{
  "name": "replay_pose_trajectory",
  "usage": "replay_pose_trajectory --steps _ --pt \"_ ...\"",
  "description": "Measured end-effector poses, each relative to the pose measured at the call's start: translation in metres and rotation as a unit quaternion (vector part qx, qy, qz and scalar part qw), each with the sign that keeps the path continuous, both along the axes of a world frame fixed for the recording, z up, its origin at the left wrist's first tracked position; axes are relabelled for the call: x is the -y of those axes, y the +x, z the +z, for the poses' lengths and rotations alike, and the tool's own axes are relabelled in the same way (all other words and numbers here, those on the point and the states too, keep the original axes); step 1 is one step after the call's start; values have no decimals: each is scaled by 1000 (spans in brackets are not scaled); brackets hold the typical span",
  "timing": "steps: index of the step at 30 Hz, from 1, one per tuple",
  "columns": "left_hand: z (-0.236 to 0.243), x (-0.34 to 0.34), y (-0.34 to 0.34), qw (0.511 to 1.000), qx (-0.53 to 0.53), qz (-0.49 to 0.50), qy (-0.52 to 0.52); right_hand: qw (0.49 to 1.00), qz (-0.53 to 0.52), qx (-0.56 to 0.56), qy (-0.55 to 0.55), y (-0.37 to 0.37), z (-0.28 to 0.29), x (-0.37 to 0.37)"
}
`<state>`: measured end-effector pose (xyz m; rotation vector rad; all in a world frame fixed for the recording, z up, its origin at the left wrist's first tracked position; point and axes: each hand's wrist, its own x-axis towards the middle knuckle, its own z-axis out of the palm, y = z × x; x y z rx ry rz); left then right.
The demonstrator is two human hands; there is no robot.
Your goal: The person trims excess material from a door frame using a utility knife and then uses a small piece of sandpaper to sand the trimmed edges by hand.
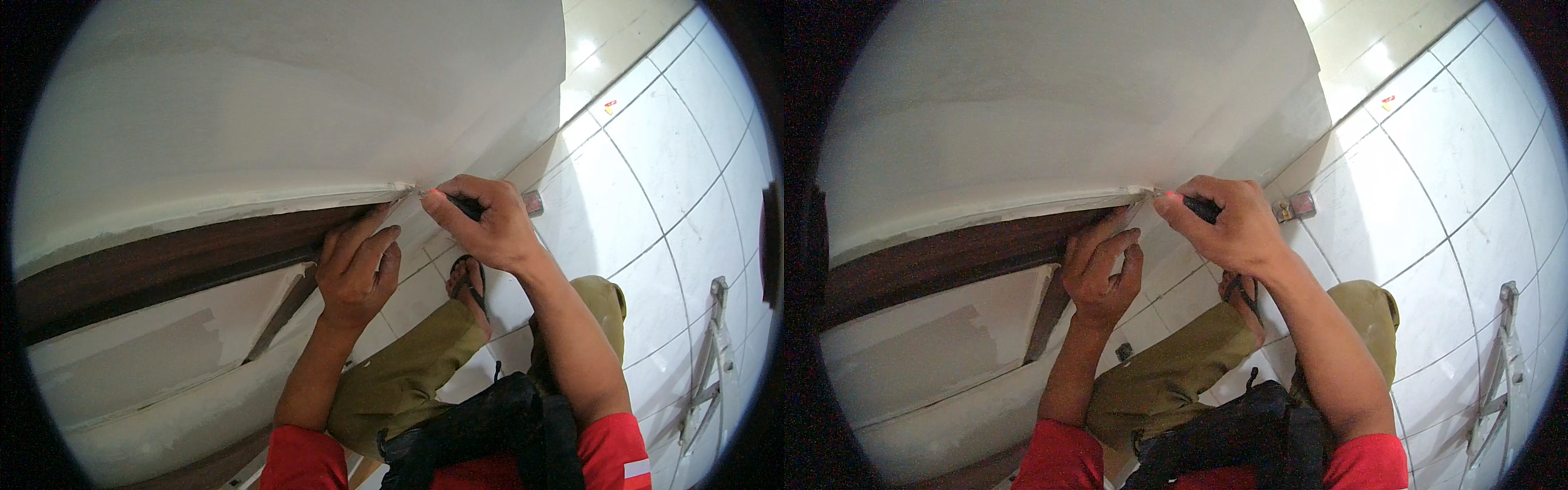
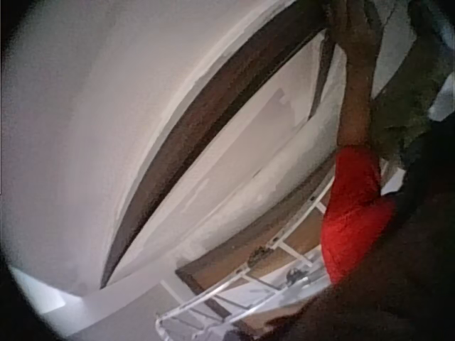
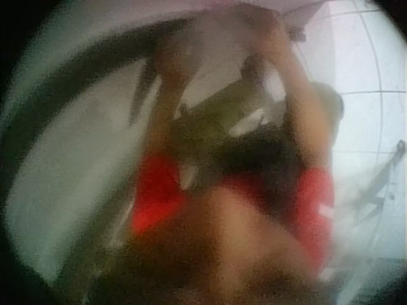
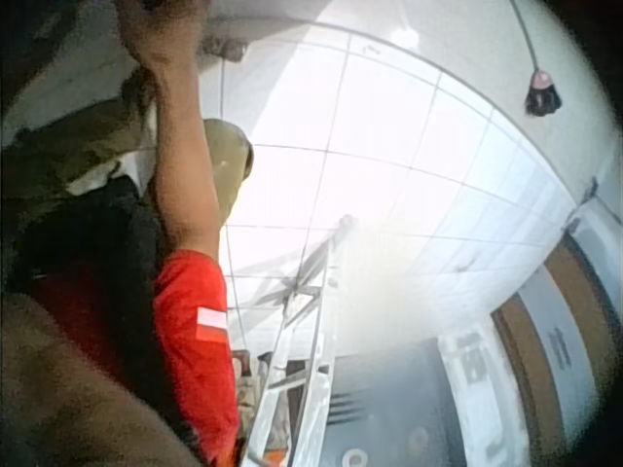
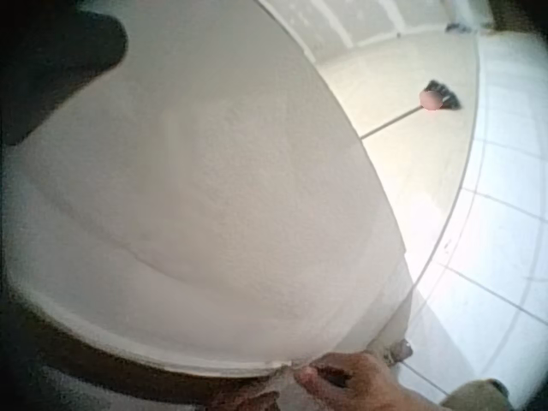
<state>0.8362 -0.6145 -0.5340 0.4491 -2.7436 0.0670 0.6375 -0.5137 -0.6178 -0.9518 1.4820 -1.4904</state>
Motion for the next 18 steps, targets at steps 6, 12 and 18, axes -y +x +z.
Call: replay_pose_trajectory --steps 6,12,18 --pt "0 0 -1 1000 1 5 4 999 -14 30 -37 6 6 2" --pt "-1 -1 -2 1000 -7 -1 -4 999 7 35 11 0 0 0" --pt "1 1 -2 1000 -3 -7 -6 999 -18 48 -2 -1 3 -2"
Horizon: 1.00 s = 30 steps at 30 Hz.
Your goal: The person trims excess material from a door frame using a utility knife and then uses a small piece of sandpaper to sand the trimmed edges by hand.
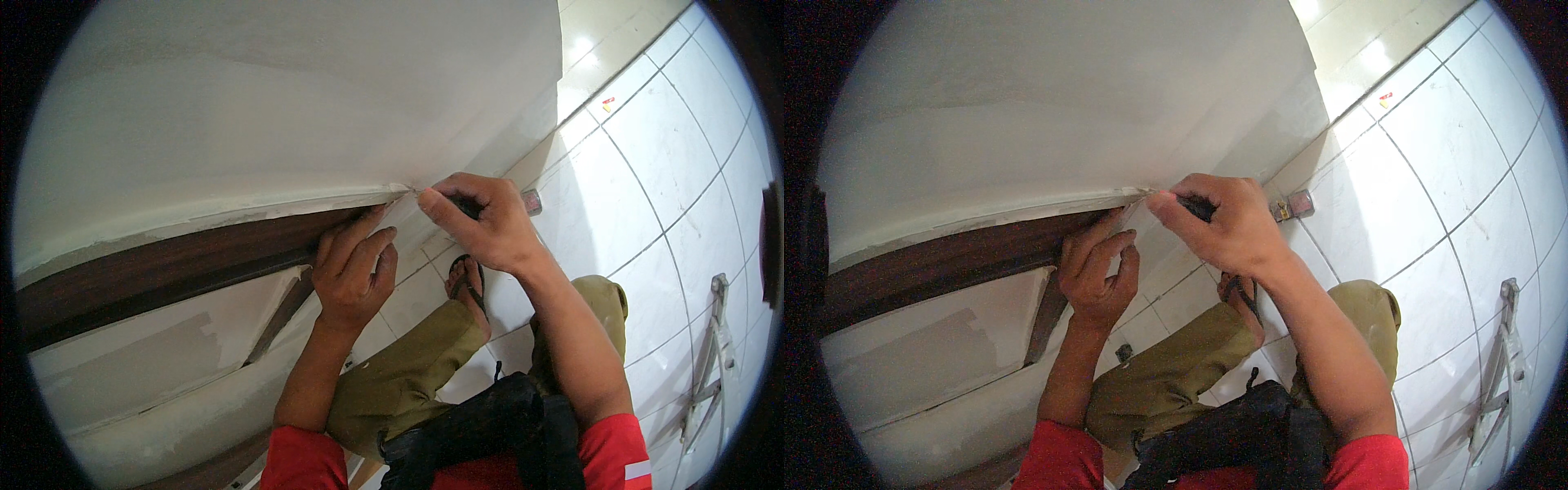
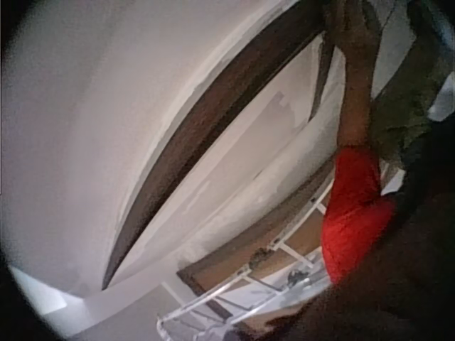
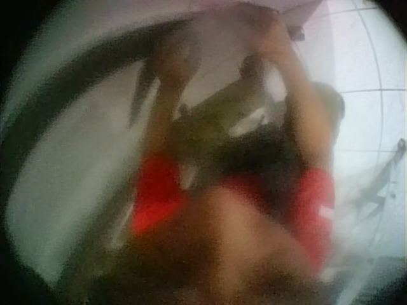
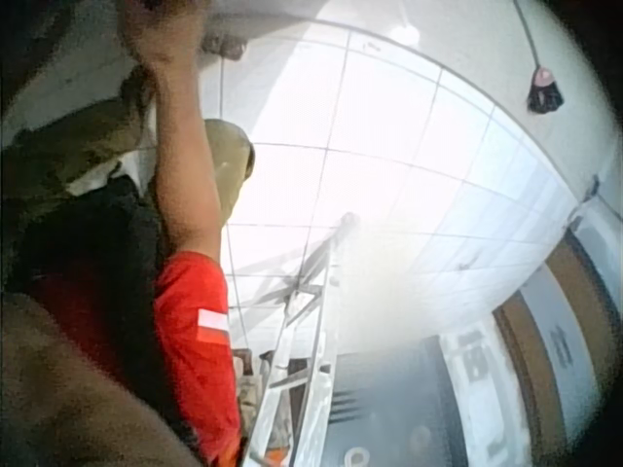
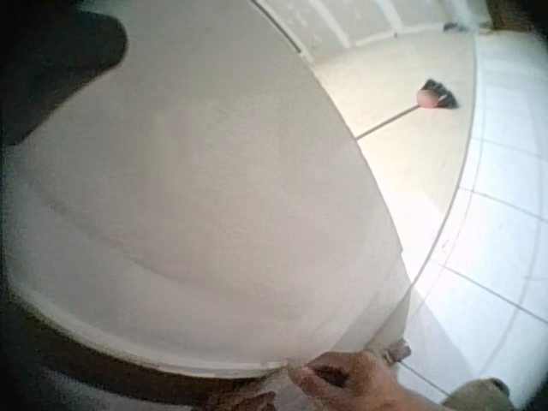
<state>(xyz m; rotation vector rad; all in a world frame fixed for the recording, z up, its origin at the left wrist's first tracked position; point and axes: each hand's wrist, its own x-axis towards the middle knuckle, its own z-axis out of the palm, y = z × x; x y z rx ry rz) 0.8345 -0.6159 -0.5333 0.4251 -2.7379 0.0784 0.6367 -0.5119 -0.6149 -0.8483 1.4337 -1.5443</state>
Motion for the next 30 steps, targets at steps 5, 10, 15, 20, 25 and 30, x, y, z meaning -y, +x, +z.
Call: replay_pose_trajectory --steps 5,10,15,20,25,30 --pt "-1 -1 1 1000 4 6 -4 1000 16 9 -14 5 2 2" --pt "-1 -1 1 1000 6 5 -3 1000 22 -10 16 2 0 0" --pt "0 -1 1 1000 6 6 -4 1000 11 -5 6 3 6 -1" --pt "-3 -1 2 1000 8 7 -7 1000 2 -3 -3 5 3 2" --pt "-2 0 3 1000 8 3 2 998 17 -35 42 -1 -4 -4" --pt "-1 -1 1 1000 -1 -1 -3 1000 8 0 9 1 4 -6"
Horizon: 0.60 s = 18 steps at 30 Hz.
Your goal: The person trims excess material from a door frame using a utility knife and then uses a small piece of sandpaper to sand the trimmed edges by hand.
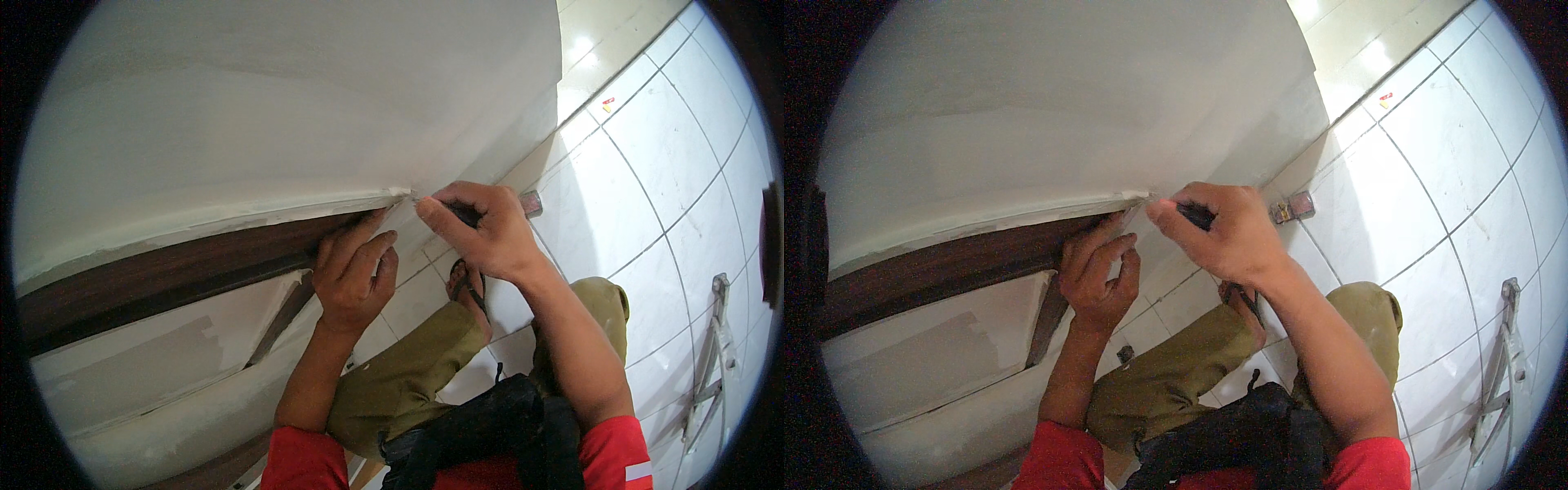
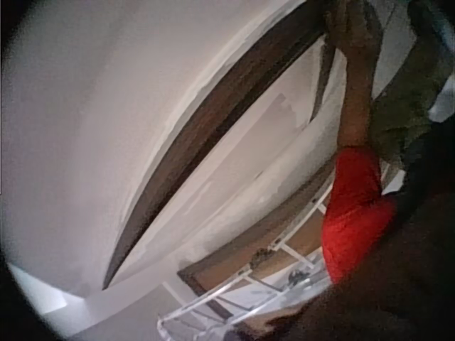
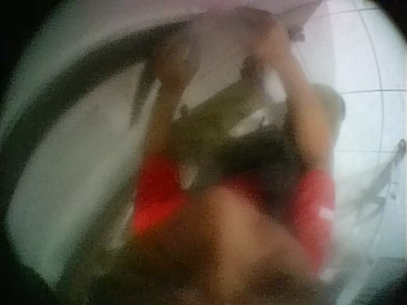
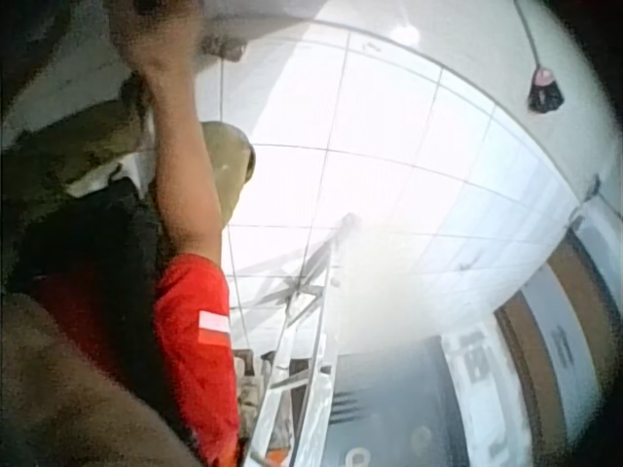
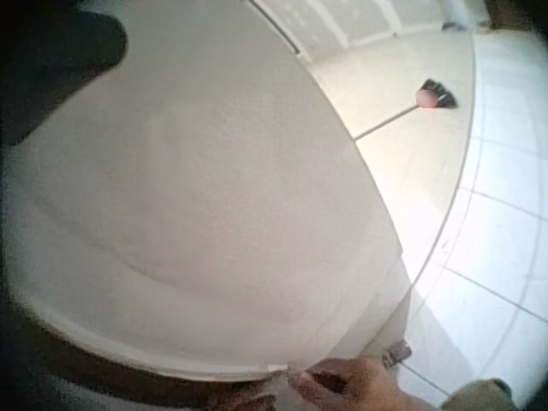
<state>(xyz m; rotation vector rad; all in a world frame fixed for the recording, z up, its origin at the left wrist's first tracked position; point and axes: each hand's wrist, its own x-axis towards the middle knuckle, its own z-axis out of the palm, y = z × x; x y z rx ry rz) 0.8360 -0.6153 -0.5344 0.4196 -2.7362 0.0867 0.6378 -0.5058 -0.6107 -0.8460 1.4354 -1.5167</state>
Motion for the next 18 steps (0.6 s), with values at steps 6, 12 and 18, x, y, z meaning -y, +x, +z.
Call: replay_pose_trajectory --steps 6,12,18 --pt "-1 0 2 1000 11 8 8 1000 -3 -13 -18 3 6 8" --pt "-2 0 1 1000 3 -1 4 999 9 -31 11 -2 -2 6" --pt "0 1 1 1000 3 1 11 999 4 -50 10 -6 -2 4"
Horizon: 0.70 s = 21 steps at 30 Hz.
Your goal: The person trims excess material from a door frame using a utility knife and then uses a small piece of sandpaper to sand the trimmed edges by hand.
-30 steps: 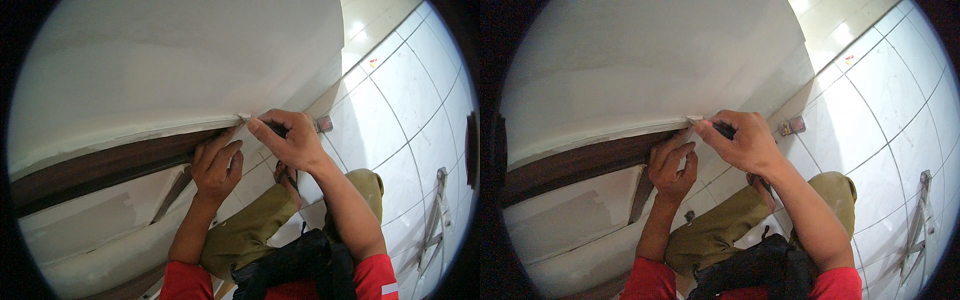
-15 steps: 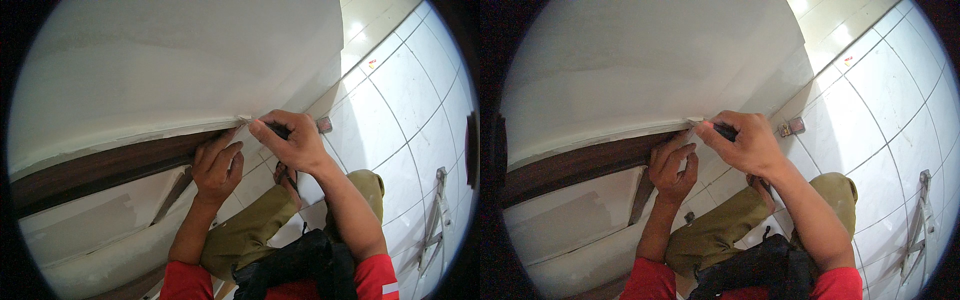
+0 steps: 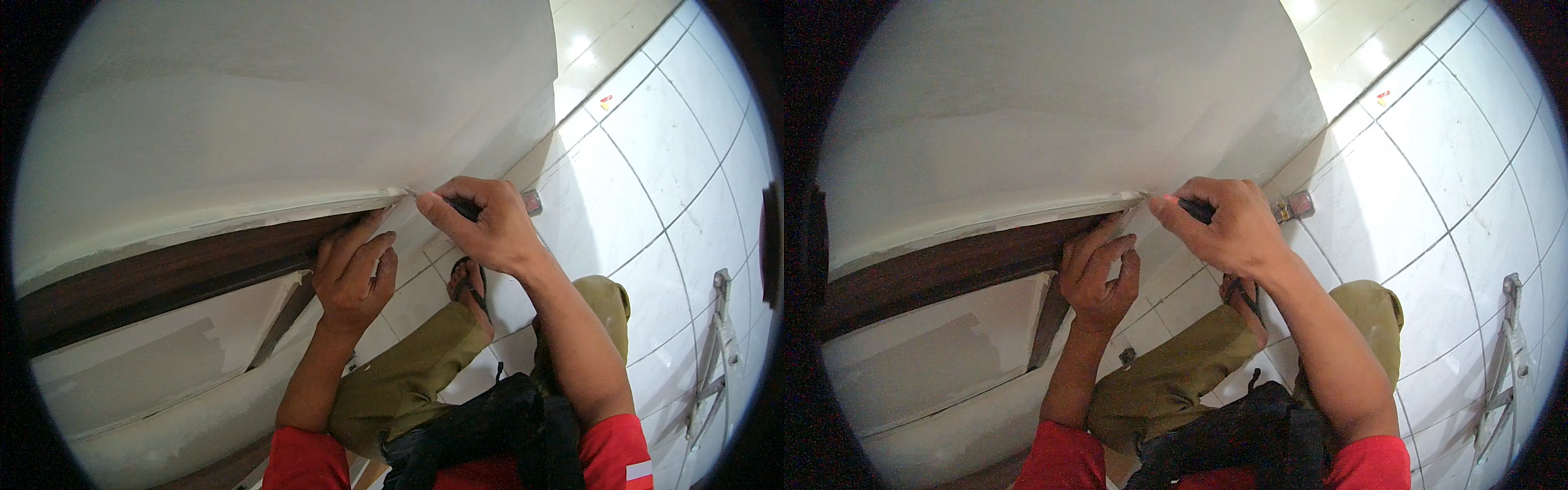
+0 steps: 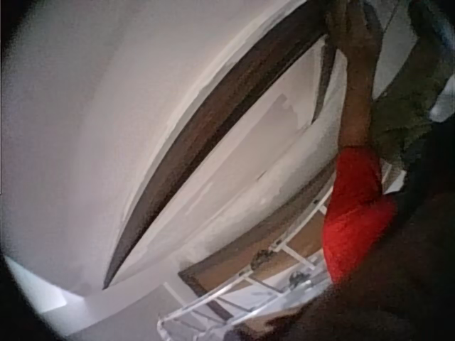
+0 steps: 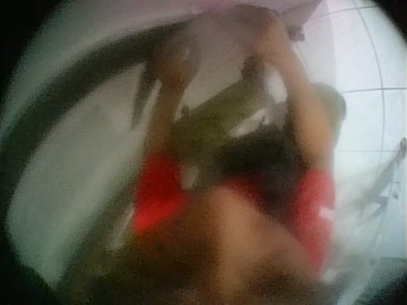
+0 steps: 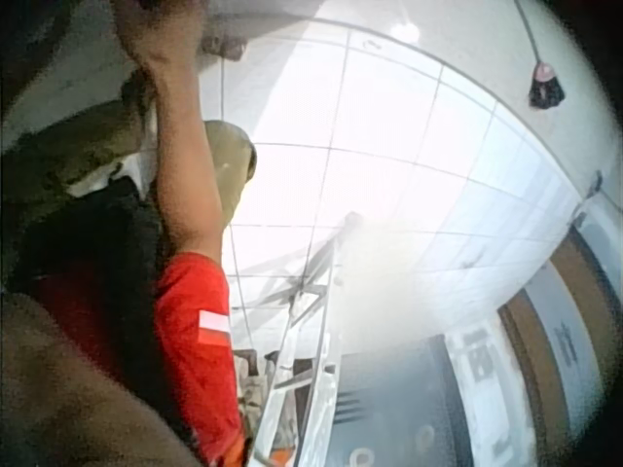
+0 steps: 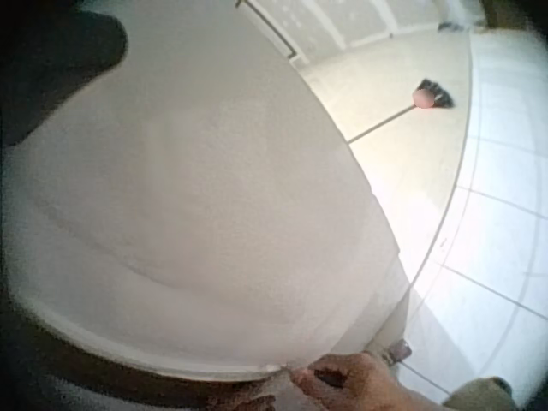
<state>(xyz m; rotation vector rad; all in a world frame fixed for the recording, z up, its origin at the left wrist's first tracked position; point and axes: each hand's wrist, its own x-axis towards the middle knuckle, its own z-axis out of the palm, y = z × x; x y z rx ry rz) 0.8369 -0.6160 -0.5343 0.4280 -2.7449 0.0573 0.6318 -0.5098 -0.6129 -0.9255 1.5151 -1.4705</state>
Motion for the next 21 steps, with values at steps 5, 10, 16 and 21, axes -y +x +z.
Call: replay_pose_trajectory --steps 5,10,16,21 --pt "-1 1 0 1000 -2 -2 -3 999 0 40 -21 6 8 3" --pt "-3 0 0 1000 1 6 -8 1000 1 27 -4 4 5 3" --pt "-1 1 -1 1000 4 -1 -7 999 11 9 31 -3 2 -1" --pt "0 0 0 1000 2 4 -8 999 -12 44 -27 5 8 2"
